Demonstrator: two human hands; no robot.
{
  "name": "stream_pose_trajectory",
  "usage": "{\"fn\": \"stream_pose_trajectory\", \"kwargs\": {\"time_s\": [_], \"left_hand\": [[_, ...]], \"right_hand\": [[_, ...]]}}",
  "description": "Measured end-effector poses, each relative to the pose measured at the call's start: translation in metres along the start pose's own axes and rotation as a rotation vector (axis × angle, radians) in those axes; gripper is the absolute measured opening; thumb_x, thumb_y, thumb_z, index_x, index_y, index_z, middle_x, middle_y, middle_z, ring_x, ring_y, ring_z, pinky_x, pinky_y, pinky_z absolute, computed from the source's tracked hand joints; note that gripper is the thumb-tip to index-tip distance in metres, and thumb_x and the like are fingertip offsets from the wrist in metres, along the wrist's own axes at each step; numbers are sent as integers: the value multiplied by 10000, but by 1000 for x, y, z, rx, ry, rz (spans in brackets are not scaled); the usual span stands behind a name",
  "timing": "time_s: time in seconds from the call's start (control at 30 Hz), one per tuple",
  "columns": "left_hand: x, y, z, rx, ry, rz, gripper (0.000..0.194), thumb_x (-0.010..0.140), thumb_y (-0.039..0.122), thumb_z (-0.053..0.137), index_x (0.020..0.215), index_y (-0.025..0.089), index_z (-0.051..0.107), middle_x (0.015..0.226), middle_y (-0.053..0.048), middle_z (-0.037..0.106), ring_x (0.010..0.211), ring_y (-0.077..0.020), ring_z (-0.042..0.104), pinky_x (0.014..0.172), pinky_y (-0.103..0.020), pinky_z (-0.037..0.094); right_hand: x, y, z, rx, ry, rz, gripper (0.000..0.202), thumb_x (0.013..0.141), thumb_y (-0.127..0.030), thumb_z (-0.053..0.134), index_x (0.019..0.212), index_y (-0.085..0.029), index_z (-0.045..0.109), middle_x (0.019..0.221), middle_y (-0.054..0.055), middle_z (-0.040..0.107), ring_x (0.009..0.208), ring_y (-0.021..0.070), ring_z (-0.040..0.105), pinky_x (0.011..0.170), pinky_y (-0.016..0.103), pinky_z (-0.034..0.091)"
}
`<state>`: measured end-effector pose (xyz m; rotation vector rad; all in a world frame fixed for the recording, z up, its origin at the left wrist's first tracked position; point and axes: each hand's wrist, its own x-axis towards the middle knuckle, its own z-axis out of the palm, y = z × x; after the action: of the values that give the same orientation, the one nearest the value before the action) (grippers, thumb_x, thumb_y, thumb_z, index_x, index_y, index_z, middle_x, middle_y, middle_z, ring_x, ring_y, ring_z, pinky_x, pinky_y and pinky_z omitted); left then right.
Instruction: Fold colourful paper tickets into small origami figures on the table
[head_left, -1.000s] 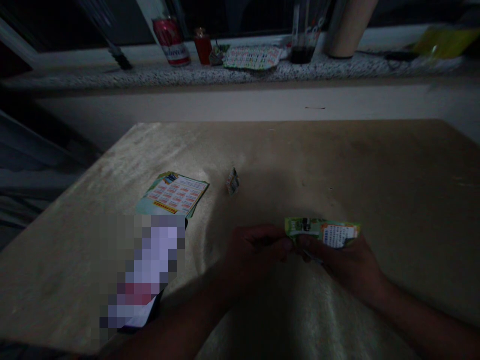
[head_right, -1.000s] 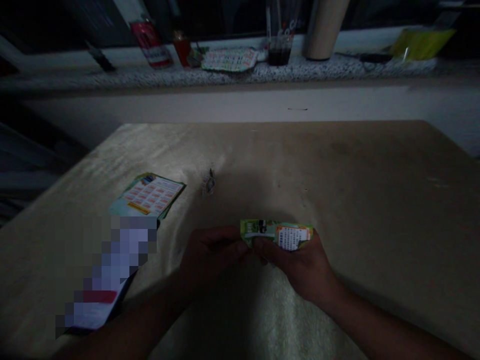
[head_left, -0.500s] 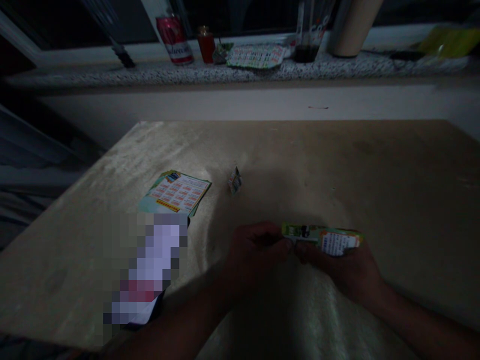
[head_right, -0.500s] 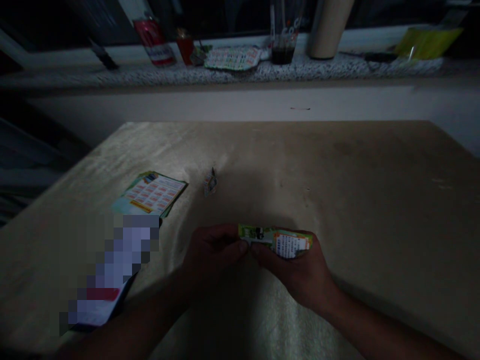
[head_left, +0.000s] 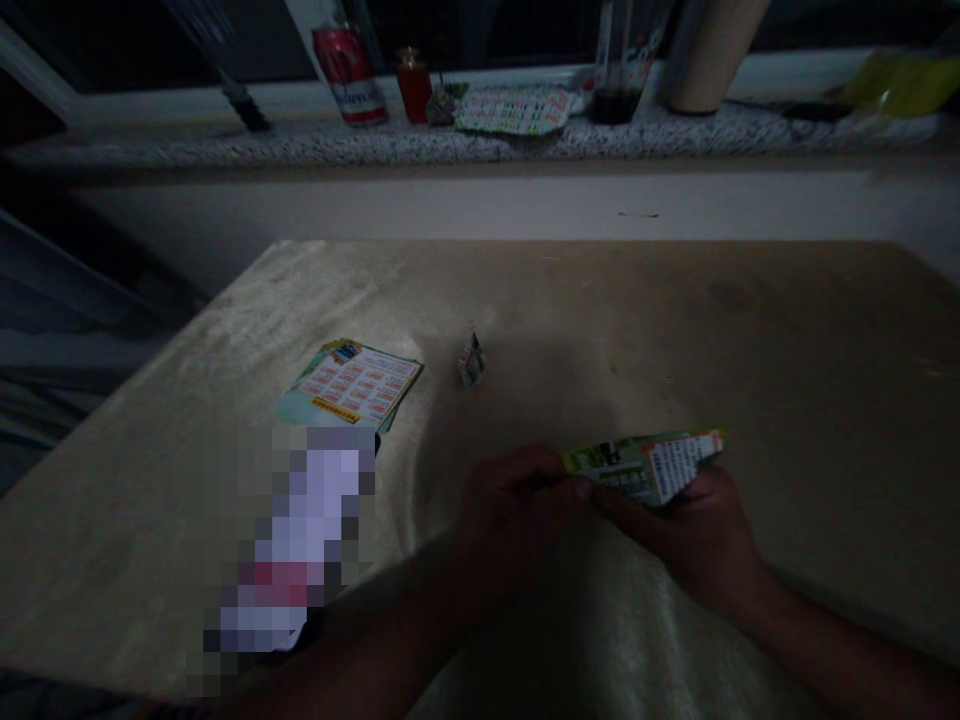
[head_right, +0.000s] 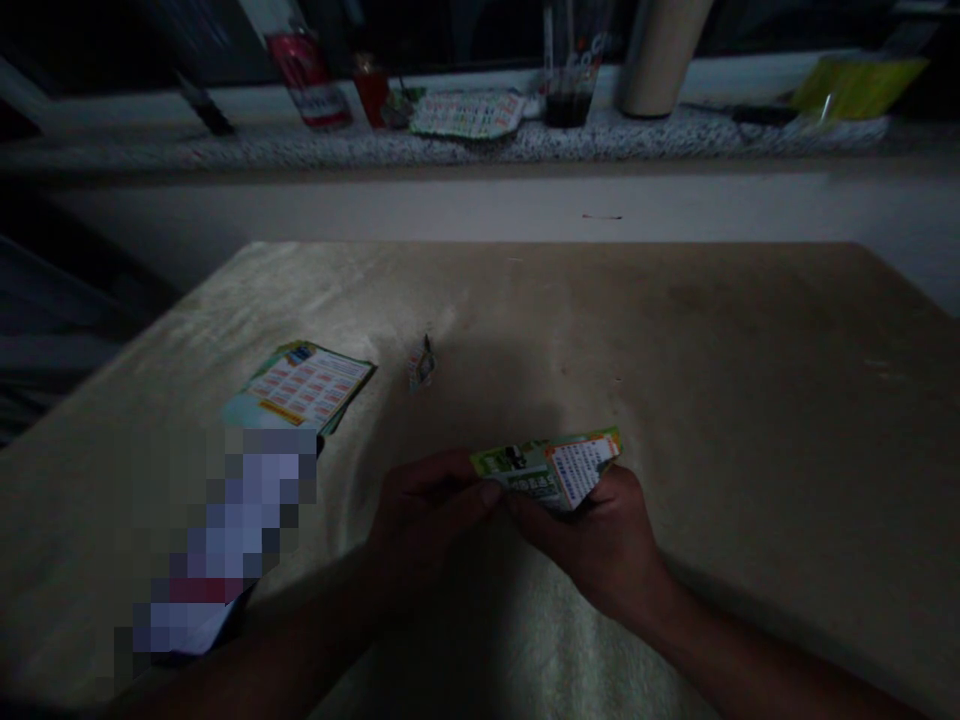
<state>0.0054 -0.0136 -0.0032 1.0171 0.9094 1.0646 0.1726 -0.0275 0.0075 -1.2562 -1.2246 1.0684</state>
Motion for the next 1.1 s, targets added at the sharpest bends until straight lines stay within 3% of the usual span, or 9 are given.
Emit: {"fn": "stream_pose_trajectory", "kwargs": {"time_s": [0.13, 0.37, 0.7, 1.1], "left_hand": [[1, -3, -1, 22, -46, -14, 91, 808, 245, 766, 780, 163, 738, 776, -16, 734, 754, -150, 672, 719, -250, 530], [3, 2, -5, 298, -80, -12, 152, 799, 290, 744, 759, 143, 730, 722, -37, 704, 694, -171, 639, 647, -274, 503], [2, 7, -8, 128, -107, -176, 223, 770, 348, 791, 712, 143, 725, 611, 9, 605, 573, -105, 507, 543, -221, 376], [4, 12, -9, 359, -128, -8, 201, 862, 323, 703, 785, 149, 765, 709, -29, 729, 638, -139, 624, 603, -227, 459]], "right_hand": [[-1, 2, -3, 25, -3, -10, 145, 680, -126, 793, 724, -264, 798, 671, -31, 791, 558, 119, 731, 531, 141, 587], [-2, 4, -6, 45, -100, 69, 58, 731, -190, 780, 729, -246, 795, 688, 3, 781, 592, 152, 717, 551, 218, 594], [0, 4, -10, 162, -202, 163, 52, 733, -194, 815, 746, -233, 784, 685, -10, 746, 579, 119, 655, 552, 209, 548], [1, 5, -9, 94, -227, 214, 236, 765, -404, 808, 702, -184, 745, 648, 16, 679, 559, 137, 599, 513, 243, 508]]}}
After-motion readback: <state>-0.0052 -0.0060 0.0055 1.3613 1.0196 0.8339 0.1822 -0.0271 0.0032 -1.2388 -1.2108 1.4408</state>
